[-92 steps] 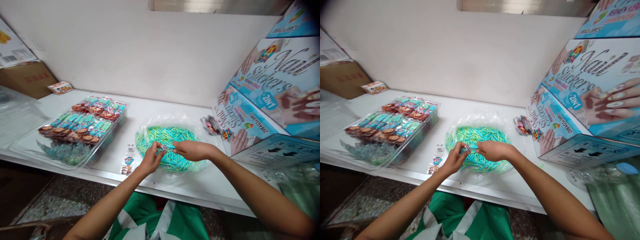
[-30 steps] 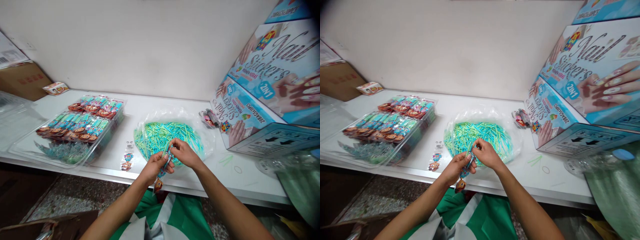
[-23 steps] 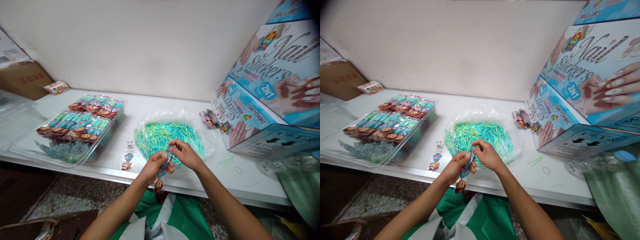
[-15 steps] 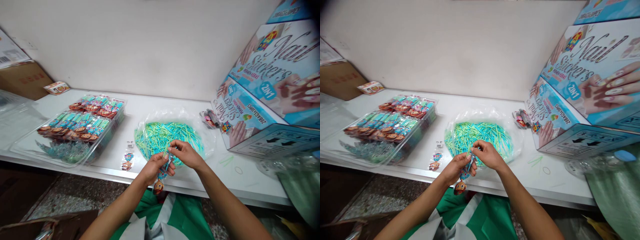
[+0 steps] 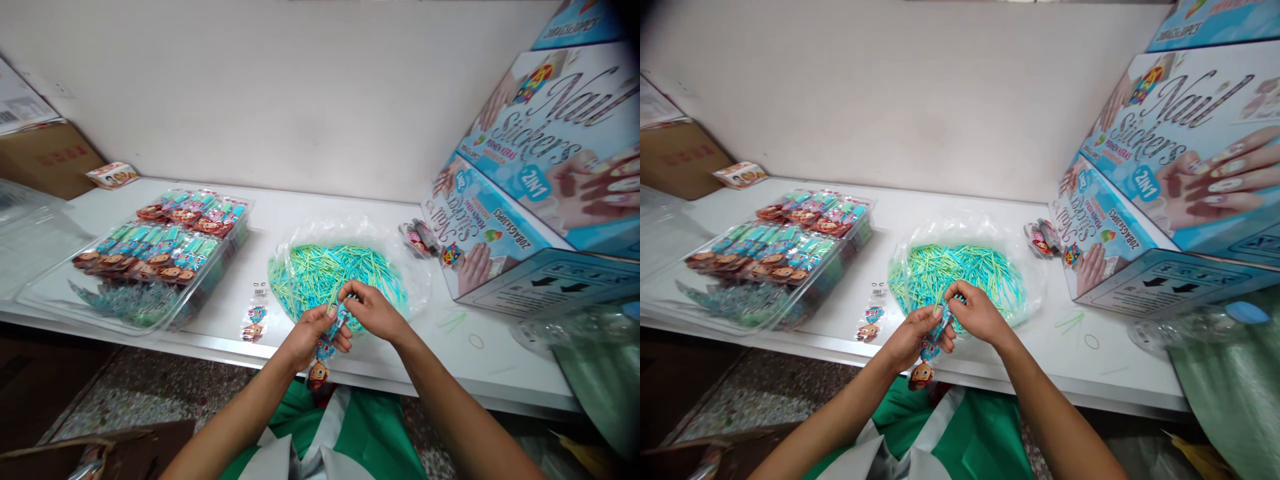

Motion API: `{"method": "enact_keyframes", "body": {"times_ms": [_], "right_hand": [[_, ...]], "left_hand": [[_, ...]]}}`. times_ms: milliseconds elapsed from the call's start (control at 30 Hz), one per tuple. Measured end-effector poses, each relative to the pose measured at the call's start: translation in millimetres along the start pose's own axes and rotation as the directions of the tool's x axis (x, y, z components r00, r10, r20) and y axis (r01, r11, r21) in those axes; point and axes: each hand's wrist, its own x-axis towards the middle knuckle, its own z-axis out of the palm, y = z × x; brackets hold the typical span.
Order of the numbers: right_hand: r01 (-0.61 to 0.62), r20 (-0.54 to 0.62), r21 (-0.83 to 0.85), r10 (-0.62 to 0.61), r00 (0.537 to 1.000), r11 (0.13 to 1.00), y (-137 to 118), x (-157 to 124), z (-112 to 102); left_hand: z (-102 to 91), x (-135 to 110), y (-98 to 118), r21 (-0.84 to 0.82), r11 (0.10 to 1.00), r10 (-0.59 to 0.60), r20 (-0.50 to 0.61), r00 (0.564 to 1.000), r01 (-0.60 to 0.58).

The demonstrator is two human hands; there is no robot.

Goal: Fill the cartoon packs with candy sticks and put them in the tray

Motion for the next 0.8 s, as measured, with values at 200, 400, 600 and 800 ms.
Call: {"method": "enact_keyframes", "body": {"times_ms": [200,400,600,800], "right_hand": [[-0.040,-0.009,-0.037,0.040,0.999,0.999,-2.8,-1.4,1.6],[-0.012,-0.001,-0.036,0.012,1.000,0.999,-2.3,-0.2,2.6],[-0.033,-0.014,-0.055,0.032,0.999,0.998,0.1,2.0,5.6],[-0.023,-0.034,-0.047,0.022,0.999,0.999,0.1,0.0,7.3]], "left_hand": [[-1.5,0.2,-0.2,0.003,1.000,0.013,0.001,1.000,-0.013],[-2.3,-0.8,-1.1,0.004,1.000,0.008,0.029,1.000,-0.008],[-1.8,-1.3,-2.6,-0.005,1.000,0.006,0.029,1.000,-0.006],[-3.3,-1.3,-4.1,-0.046,0.999,-0.011,-0.001,1.000,0.011]]}}
